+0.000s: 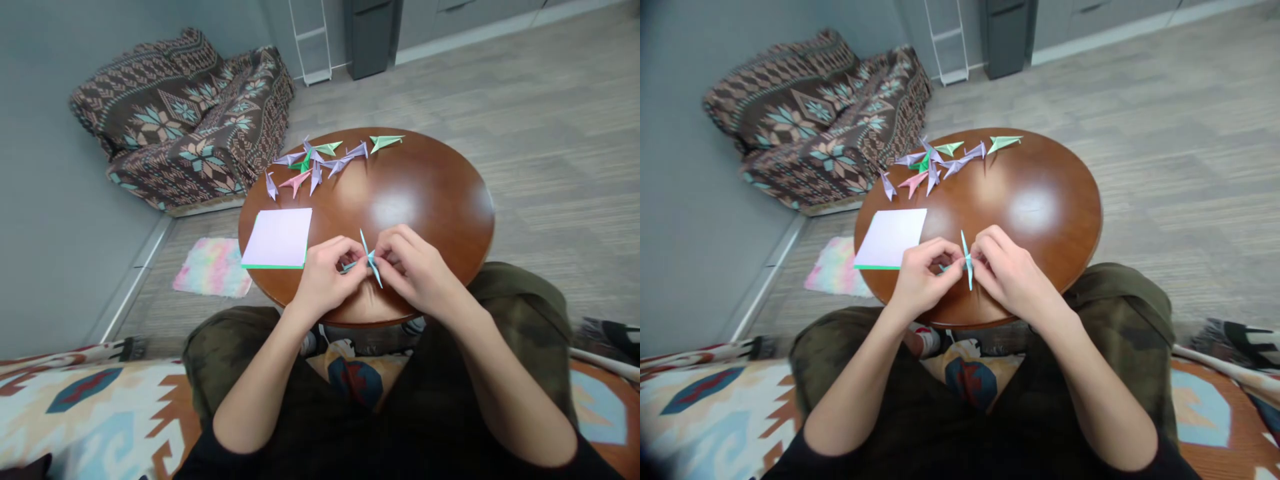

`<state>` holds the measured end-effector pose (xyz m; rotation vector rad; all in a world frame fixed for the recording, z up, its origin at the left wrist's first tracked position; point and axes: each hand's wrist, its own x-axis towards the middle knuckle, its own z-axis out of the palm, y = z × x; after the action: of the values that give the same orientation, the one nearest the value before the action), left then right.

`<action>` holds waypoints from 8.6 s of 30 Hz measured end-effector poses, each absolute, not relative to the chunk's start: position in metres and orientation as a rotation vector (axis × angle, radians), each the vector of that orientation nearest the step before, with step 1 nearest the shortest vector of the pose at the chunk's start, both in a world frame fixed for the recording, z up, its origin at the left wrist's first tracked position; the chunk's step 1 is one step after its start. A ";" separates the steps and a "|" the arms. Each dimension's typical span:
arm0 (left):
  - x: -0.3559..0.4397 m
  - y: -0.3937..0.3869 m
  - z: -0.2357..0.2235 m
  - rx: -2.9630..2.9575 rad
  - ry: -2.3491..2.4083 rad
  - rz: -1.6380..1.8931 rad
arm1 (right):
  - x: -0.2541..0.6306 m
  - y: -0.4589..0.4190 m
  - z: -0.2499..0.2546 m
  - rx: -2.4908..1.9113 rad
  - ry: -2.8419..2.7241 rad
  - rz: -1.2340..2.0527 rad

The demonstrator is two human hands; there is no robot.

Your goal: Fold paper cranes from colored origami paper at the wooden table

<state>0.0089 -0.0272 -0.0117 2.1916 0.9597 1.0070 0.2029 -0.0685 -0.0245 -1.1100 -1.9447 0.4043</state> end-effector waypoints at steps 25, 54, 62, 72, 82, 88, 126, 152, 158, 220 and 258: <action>0.007 -0.024 -0.016 2.284 0.951 0.906 | 0.203 -0.065 -0.029 -1.126 -2.017 0.324; 0.010 -0.031 -0.011 1.995 0.982 0.964 | 0.199 -0.068 -0.032 -1.106 -1.897 0.217; 0.012 -0.032 -0.014 2.120 1.050 0.981 | 0.190 -0.068 -0.031 -1.252 -2.022 -0.019; 0.008 -0.029 -0.014 2.200 0.977 1.101 | 0.193 -0.070 -0.028 -1.109 -1.886 0.303; 0.004 -0.028 -0.009 2.646 0.640 1.246 | 0.202 -0.075 -0.011 -1.031 -1.313 1.268; 0.004 -0.029 -0.005 2.641 0.547 1.221 | 0.213 -0.072 -0.017 -0.913 -1.236 1.470; 0.003 -0.029 -0.006 2.724 0.554 1.213 | 0.197 -0.074 -0.011 -1.027 -0.985 1.406; 0.004 -0.023 -0.023 2.986 0.506 1.213 | 0.193 -0.066 -0.016 -1.034 -0.703 1.693; 0.006 -0.022 -0.023 2.989 0.425 1.253 | 0.187 -0.065 -0.016 -1.049 -0.651 1.622; 0.015 -0.036 -0.006 1.284 0.907 1.066 | 0.188 -0.076 -0.024 -1.077 -1.361 0.995; 0.032 -0.046 -0.014 0.846 0.835 1.095 | 0.178 -0.079 -0.020 -1.078 -1.498 0.193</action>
<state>0.0320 -0.0461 -0.0139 0.8461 0.8348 1.0950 0.1785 -0.0786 -0.0204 -1.0782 -1.4976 0.1931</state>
